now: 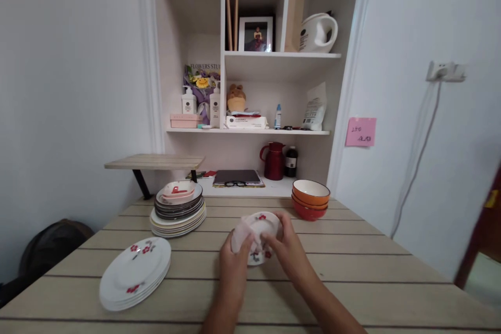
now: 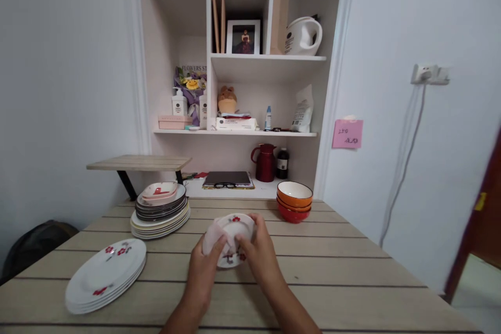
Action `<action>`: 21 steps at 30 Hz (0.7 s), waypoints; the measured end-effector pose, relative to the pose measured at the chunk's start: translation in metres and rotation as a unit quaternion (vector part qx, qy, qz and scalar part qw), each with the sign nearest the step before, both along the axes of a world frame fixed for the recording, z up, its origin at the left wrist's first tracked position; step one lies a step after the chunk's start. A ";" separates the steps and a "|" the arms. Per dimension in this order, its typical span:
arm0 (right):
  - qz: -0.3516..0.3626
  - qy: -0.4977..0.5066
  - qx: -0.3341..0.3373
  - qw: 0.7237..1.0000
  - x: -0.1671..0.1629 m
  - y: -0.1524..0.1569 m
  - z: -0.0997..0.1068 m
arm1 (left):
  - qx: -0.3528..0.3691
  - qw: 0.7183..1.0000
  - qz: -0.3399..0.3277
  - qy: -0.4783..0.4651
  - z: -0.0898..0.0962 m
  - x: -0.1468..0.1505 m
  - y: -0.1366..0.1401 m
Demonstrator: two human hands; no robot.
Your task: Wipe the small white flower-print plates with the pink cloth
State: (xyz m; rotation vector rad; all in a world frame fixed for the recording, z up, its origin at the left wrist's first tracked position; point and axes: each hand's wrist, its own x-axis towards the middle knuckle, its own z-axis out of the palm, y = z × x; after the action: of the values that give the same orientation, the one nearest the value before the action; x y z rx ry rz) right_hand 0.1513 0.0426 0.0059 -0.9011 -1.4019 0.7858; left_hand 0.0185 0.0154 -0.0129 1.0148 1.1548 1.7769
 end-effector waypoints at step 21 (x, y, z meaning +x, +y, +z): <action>0.055 0.130 -0.020 0.990 -0.004 -0.001 0.000 | -0.012 1.000 -0.014 -0.002 0.007 -0.002 0.000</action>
State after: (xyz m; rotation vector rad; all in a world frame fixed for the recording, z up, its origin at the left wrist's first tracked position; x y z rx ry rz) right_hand 0.1476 0.0417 0.0056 -0.7265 -1.2161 0.9816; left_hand 0.0169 0.0158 -0.0064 1.0092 1.1504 1.7386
